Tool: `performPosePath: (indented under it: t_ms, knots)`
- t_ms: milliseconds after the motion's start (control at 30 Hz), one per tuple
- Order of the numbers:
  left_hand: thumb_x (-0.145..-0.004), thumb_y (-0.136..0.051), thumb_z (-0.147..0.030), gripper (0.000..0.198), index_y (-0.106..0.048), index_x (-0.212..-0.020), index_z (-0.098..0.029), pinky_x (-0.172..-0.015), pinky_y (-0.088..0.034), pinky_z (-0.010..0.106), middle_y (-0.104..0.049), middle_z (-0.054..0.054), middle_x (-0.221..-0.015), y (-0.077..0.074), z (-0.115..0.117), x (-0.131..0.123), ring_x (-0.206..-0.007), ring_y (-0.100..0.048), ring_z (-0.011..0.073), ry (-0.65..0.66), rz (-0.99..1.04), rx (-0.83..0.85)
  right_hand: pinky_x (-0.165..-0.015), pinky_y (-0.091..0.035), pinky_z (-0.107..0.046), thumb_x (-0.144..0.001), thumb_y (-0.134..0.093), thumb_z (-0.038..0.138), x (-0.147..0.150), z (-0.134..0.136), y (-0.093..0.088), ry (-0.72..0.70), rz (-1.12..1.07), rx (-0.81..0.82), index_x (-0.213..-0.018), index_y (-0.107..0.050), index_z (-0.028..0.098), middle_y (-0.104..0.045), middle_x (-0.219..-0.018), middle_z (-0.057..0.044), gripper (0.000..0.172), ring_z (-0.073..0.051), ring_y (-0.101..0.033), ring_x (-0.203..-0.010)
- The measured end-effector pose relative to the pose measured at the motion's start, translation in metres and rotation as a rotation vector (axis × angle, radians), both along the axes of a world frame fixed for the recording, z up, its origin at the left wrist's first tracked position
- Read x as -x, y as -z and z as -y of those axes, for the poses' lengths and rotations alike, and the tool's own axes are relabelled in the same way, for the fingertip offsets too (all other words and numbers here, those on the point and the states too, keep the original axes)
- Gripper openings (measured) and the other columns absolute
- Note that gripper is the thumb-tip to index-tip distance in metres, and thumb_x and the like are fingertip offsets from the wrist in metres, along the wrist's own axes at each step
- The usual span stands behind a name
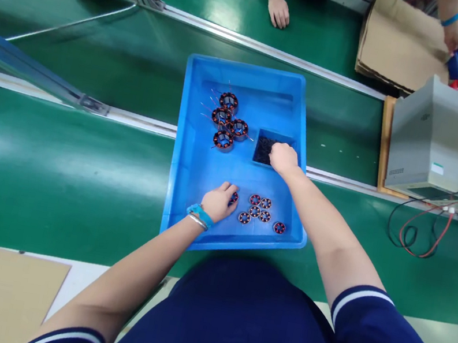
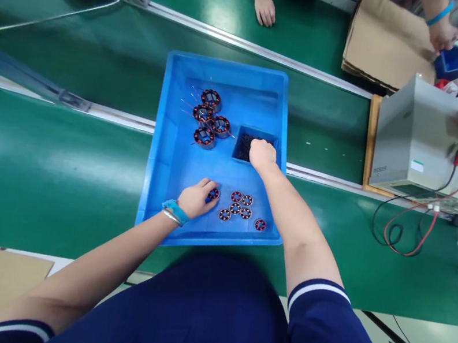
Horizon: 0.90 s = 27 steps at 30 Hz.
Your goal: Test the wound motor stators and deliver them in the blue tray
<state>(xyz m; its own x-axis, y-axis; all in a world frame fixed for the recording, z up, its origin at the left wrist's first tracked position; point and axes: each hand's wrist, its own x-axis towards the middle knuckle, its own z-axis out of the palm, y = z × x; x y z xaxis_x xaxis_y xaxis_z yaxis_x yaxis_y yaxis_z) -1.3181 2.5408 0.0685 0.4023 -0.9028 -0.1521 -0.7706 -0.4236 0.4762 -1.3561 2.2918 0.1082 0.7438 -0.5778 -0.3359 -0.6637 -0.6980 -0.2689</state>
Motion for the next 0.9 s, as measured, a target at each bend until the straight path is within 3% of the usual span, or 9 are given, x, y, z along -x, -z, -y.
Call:
performPosePath:
  t_ms: [67, 167, 267, 367, 467, 667, 767, 900]
  knots:
    - [-0.081, -0.059, -0.032, 0.025, -0.057, -0.102, -0.018, -0.061, -0.048, 0.033, -0.057, 0.008, -0.094, -0.001, -0.005, 0.001, -0.063, -0.058, 0.0184, -0.110, -0.113, 0.098, -0.088, -0.046, -0.037, -0.085, -0.058, 0.023, 0.006, 0.000, 0.004, 0.065, 0.079, 0.004, -0.090, -0.069, 0.013, -0.069, -0.094, -0.016, 0.016, -0.026, -0.064, -0.095]
    - [-0.078, -0.065, -0.038, 0.028, -0.055, -0.095, -0.018, -0.055, -0.046, 0.029, -0.054, 0.000, -0.068, -0.002, -0.011, 0.007, -0.052, -0.053, 0.0143, -0.317, -0.331, 0.267, -0.083, -0.048, -0.034, -0.085, -0.057, 0.026, 0.014, -0.003, 0.012, 0.150, 0.228, -0.046, -0.084, -0.068, 0.015, -0.069, -0.084, -0.011, 0.016, -0.021, -0.064, -0.085]
    - [-0.079, -0.065, -0.041, 0.032, -0.053, -0.098, -0.018, -0.047, -0.039, 0.024, -0.049, -0.005, -0.054, -0.002, -0.015, 0.015, -0.044, -0.048, 0.0117, -0.420, -0.497, 0.304, -0.080, -0.049, -0.030, -0.081, -0.058, 0.020, 0.019, -0.003, 0.025, 0.165, 0.357, -0.157, -0.081, -0.068, 0.015, -0.068, -0.078, -0.006, 0.012, -0.017, -0.064, -0.077]
    - [-0.082, -0.063, -0.041, 0.029, -0.056, -0.099, -0.018, -0.049, -0.041, 0.023, -0.059, 0.000, -0.070, 0.002, -0.019, 0.019, -0.049, -0.049, 0.0100, -0.381, -0.512, 0.343, -0.079, -0.049, -0.029, -0.076, -0.056, 0.013, 0.020, 0.001, 0.032, 0.196, 0.429, -0.245, -0.081, -0.069, 0.014, -0.068, -0.078, -0.004, 0.014, -0.015, -0.063, -0.075]
    - [-0.083, -0.061, -0.040, 0.026, -0.058, -0.098, -0.018, -0.054, -0.044, 0.024, -0.061, 0.004, -0.085, 0.008, -0.020, 0.017, -0.056, -0.051, 0.0104, -0.336, -0.485, 0.380, -0.079, -0.049, -0.030, -0.075, -0.056, 0.013, 0.027, -0.005, 0.026, 0.217, 0.519, -0.295, -0.082, -0.071, 0.014, -0.068, -0.083, -0.005, 0.016, -0.015, -0.062, -0.075]
    - [-0.085, -0.060, -0.038, 0.022, -0.060, -0.095, -0.019, -0.056, -0.044, 0.026, -0.056, 0.002, -0.081, 0.004, -0.020, 0.016, -0.053, -0.045, 0.0098, -0.237, -0.517, 0.393, -0.073, -0.047, -0.028, -0.081, -0.056, 0.020, 0.068, -0.070, 0.002, 0.015, 0.685, -0.609, -0.089, -0.070, 0.016, -0.064, -0.086, -0.004, 0.016, -0.013, -0.059, -0.075]
    - [-0.085, -0.060, -0.037, 0.021, -0.061, -0.095, -0.019, -0.057, -0.043, 0.027, -0.054, 0.003, -0.083, -0.001, -0.018, 0.018, -0.053, -0.044, 0.0099, -0.180, -0.531, 0.369, -0.072, -0.048, -0.026, -0.083, -0.052, 0.017, 0.080, -0.094, 0.003, -0.013, 0.734, -0.552, -0.090, -0.067, 0.015, -0.062, -0.084, -0.005, 0.017, -0.013, -0.059, -0.076]
    - [-0.084, -0.061, -0.036, 0.021, -0.061, -0.096, -0.018, -0.056, -0.042, 0.027, -0.053, 0.002, -0.085, 0.000, -0.017, 0.019, -0.052, -0.043, 0.0088, -0.183, -0.562, 0.349, -0.078, -0.048, -0.027, -0.085, -0.049, 0.014, 0.074, -0.090, 0.014, -0.100, 0.699, -0.372, -0.090, -0.067, 0.016, -0.063, -0.089, -0.005, 0.019, -0.015, -0.060, -0.083]
